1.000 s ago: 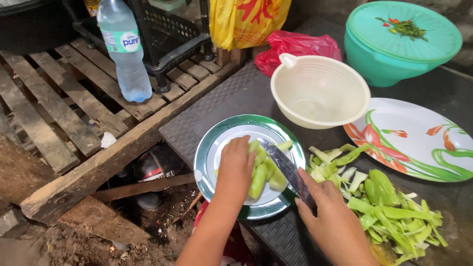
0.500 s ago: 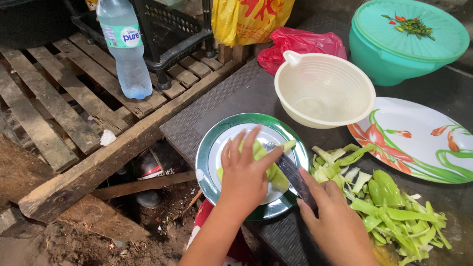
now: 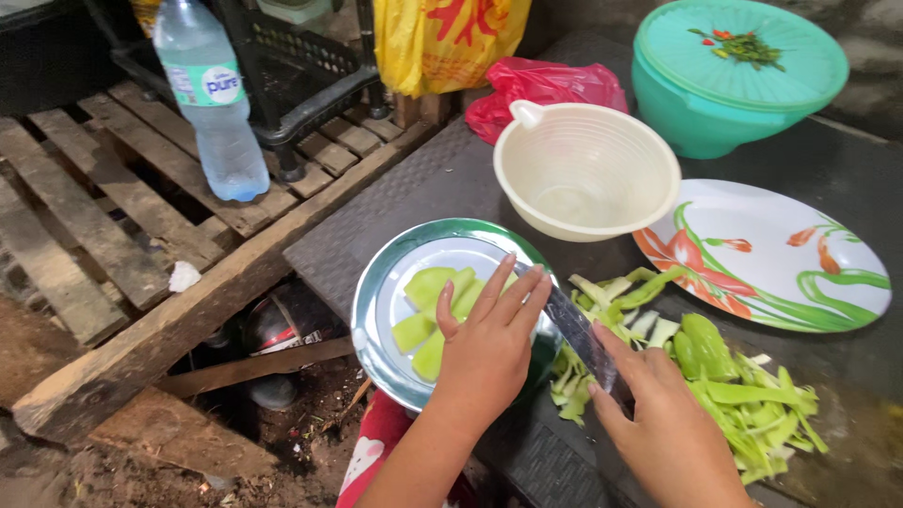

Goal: The person peels a light green vegetable using a knife on a wooden cutting board. The peeled pieces are placed on a plate, and the peels accumulate on the board. The person handles the vegetable and knife throughout the clip.

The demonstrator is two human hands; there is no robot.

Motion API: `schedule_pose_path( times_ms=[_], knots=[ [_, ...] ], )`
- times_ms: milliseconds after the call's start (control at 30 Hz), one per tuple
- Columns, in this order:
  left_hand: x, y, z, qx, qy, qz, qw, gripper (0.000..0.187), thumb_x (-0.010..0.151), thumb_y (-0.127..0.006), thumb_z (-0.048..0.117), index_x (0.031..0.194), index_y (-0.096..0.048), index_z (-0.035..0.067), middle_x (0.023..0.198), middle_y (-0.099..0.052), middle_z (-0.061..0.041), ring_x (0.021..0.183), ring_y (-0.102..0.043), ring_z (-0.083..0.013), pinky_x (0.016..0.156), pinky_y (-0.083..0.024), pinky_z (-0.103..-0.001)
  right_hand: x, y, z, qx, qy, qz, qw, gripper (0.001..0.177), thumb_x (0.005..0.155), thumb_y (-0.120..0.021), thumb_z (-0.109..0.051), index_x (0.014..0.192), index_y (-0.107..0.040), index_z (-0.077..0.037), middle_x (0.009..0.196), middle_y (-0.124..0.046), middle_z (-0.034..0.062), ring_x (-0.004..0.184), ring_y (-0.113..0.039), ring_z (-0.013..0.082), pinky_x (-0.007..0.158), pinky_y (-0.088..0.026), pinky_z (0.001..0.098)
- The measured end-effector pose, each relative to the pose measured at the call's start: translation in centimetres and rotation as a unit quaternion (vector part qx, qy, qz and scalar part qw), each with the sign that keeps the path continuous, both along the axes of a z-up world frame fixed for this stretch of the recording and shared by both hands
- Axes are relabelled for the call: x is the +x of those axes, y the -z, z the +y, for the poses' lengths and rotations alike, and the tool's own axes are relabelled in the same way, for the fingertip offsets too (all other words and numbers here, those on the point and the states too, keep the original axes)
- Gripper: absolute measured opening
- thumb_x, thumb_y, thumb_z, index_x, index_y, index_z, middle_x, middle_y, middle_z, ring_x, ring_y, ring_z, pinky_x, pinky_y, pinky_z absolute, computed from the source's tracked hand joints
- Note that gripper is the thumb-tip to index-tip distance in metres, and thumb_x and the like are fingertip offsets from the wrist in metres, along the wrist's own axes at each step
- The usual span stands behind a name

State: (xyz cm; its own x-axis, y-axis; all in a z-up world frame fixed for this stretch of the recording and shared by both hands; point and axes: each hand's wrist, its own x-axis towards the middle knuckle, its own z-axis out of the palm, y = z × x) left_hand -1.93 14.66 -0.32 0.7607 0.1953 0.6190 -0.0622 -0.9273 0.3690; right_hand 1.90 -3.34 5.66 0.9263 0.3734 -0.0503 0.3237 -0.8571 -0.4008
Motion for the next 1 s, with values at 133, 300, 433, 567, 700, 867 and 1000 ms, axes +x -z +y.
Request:
schedule_pose_path(
  times_ms=[133,300,433,567,700,867,1000],
  knots=[
    [0.8,0.4,-1.1,0.017,-0.018,-0.003,1.000,0.060,0.082,-0.060,0.002,0.141,-0.059,0.015,0.148,-0.056,0.004,0.149,-0.040,-0.0168,0.115,-0.016,-0.064,0.4,0.5,-1.5,-0.029,0.012,0.012,0.999,0.073,0.082,-0.077,-0.035,0.150,-0.051,-0.043,0.097,-0.061,0.0080,0.087,-0.067,0.0270,0.079,-0.056,0.0391],
    [1.8,0.9,-2.3,0.017,-0.003,0.001,1.000,0.058,0.083,-0.062,0.002,0.140,-0.058,0.011,0.147,-0.056,0.000,0.149,-0.040,-0.0189,0.114,-0.016,-0.064,0.9,0.8,-4.1,0.012,-0.011,-0.024,1.000,0.073,0.079,-0.077,-0.034,0.148,-0.052,-0.038,0.095,-0.062,0.0083,0.090,-0.067,0.0285,0.078,-0.055,0.0406],
    [2.8,1.4,-3.8,0.018,0.022,0.018,0.999,0.059,0.081,-0.063,0.003,0.140,-0.057,0.010,0.146,-0.056,-0.002,0.149,-0.040,-0.0204,0.114,-0.018,-0.065,1.1,0.9,-6.8,-0.087,0.068,0.039,0.993,0.075,0.083,-0.076,-0.038,0.152,-0.046,-0.048,0.098,-0.061,0.0066,0.092,-0.069,0.0262,0.084,-0.056,0.0400],
    [3.7,1.9,-5.9,0.026,0.030,0.033,0.999,0.061,0.079,-0.064,0.003,0.139,-0.056,0.009,0.144,-0.056,-0.003,0.148,-0.040,-0.0211,0.110,-0.021,-0.067,0.8,1.0,-8.9,-0.106,0.096,0.043,0.989,0.074,0.084,-0.074,-0.040,0.152,-0.045,-0.049,0.101,-0.061,0.0055,0.092,-0.069,0.0261,0.085,-0.057,0.0406],
    [4.2,2.4,-7.4,-0.007,0.053,0.045,0.998,0.064,0.077,-0.064,0.001,0.140,-0.055,0.007,0.141,-0.055,-0.007,0.147,-0.039,-0.0256,0.109,-0.021,-0.067,0.6,1.1,-11.0,-0.117,0.097,0.038,0.988,0.076,0.084,-0.074,-0.040,0.153,-0.043,-0.048,0.102,-0.060,0.0062,0.094,-0.069,0.0263,0.084,-0.057,0.0412],
    [4.8,3.0,-8.6,0.006,0.072,0.042,0.997,0.064,0.072,-0.061,-0.007,0.134,-0.060,0.012,0.130,-0.063,-0.004,0.143,-0.043,-0.0316,0.111,-0.021,-0.064,0.9,0.3,-13.3,-0.116,0.107,0.064,0.985,0.071,0.087,-0.070,-0.040,0.153,-0.046,-0.044,0.108,-0.062,0.0052,0.097,-0.069,0.0266,0.086,-0.057,0.0399],
    [5.4,3.3,-9.6,0.004,0.090,0.036,0.995,0.059,0.078,-0.062,-0.006,0.134,-0.061,0.013,0.111,-0.065,-0.005,0.140,-0.049,-0.0293,0.112,-0.022,-0.063,1.4,-1.0,-14.4,-0.131,0.116,0.073,0.982,0.071,0.088,-0.069,-0.038,0.155,-0.047,-0.042,0.114,-0.061,0.0051,0.099,-0.069,0.0262,0.085,-0.057,0.0392]
  ],
)
